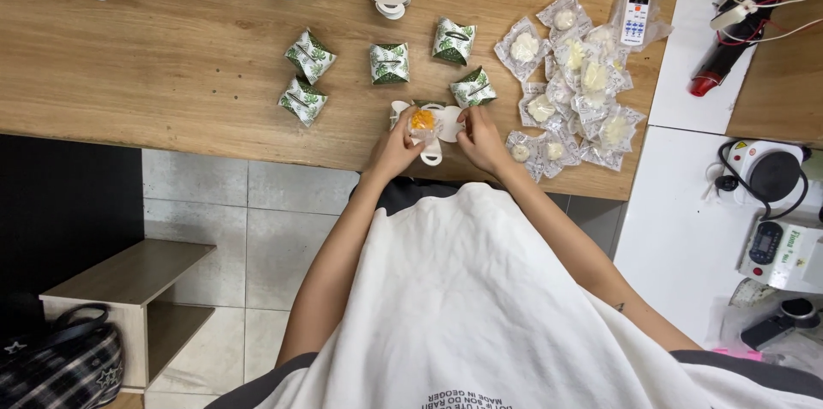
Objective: Assembling decorative boxes and placing packaged candle products inside them.
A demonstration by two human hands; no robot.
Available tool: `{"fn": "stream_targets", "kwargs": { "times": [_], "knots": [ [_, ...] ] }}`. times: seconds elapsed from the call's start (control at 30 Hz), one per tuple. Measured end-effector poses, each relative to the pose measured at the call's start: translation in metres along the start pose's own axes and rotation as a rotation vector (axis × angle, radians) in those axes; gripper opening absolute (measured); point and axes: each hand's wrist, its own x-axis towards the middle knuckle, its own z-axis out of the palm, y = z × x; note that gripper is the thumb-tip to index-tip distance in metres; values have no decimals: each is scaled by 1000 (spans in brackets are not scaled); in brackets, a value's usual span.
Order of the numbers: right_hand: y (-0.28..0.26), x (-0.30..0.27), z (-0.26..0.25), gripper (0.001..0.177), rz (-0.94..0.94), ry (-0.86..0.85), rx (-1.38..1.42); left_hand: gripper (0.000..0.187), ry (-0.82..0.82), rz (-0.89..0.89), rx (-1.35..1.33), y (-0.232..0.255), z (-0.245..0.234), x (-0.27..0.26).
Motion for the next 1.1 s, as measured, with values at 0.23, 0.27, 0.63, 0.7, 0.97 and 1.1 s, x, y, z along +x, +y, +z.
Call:
{"fn": "stream_targets", "kwargs": {
  "times": [0.23, 0.27, 0.63, 0.7, 0.97, 1.1],
  "knots": [
    [-6, -3, 9, 31, 103, 79, -253, 130, -151, -43, 368, -12, 6, 12],
    [-15, -1, 9, 33, 180, 64, -300, 137, -171, -112, 374, -8, 5, 11],
    [-8, 29, 43, 36, 407, -22, -283, 146, -168, -182, 352, -10, 5, 13],
    [20, 25, 53, 29, 420, -68, -361, 146, -185, -175, 338, -11, 7, 13],
    [15, 2, 22, 16, 85, 85, -142, 133, -124, -18, 96, -13, -1, -5],
    [-3, -31, -31, 13, 42, 21, 210, 124, -117, -21, 80, -17, -4, -12]
  ]
}}
